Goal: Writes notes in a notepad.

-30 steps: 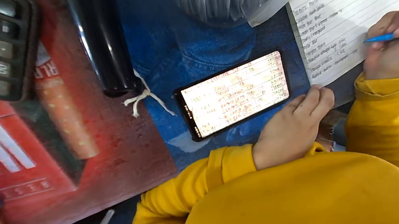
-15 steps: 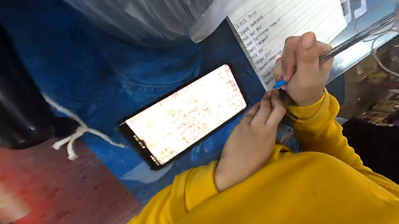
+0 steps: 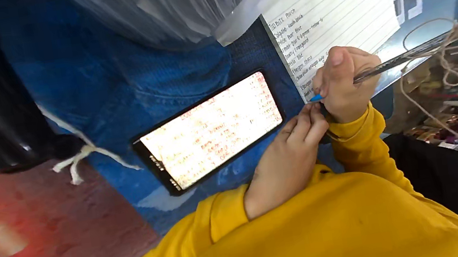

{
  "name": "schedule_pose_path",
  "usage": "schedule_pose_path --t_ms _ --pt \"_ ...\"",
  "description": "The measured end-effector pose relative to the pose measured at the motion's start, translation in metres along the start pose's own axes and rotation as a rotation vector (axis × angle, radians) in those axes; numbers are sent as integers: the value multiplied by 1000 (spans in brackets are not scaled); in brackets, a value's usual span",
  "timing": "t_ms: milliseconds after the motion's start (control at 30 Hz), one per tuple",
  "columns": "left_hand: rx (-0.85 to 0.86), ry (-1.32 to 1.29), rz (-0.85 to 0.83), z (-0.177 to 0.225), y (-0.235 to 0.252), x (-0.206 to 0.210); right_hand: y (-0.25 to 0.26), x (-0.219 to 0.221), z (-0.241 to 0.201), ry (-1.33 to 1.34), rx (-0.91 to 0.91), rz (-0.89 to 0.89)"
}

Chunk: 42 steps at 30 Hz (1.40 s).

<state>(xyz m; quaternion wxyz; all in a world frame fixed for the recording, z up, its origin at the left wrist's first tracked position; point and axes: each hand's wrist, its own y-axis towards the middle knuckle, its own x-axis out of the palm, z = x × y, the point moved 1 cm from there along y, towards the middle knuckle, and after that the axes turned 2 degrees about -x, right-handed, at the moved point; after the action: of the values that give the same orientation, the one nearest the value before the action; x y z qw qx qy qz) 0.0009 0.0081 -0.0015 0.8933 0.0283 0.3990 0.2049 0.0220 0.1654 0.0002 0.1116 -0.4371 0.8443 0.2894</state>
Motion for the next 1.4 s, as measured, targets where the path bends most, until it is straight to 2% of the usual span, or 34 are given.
schedule_pose_path --t_ms 67,367,733,867,1033,1133,1267,1400 --pt "-11 -11 -1 0 1 0 -1 1 1 1 -5 48" --pt "4 30 1 1 -1 2 0 0 1 6 5 48" --pt "8 -21 12 -1 -1 2 4 -4 2 5 -1 -36" --pt "14 24 -10 -1 0 2 2 -4 4 6 -2 31" --pt "8 25 -7 0 -1 2 3 -5 3 -38 -30 -16" --pt "6 26 -11 1 -1 1 2 -5 4 -71 -45 7" --pt "14 52 11 1 -1 3 3 -8 6 0 32 37" --pt "19 45 21 0 -1 4 2 -6 6 -9 2 53"
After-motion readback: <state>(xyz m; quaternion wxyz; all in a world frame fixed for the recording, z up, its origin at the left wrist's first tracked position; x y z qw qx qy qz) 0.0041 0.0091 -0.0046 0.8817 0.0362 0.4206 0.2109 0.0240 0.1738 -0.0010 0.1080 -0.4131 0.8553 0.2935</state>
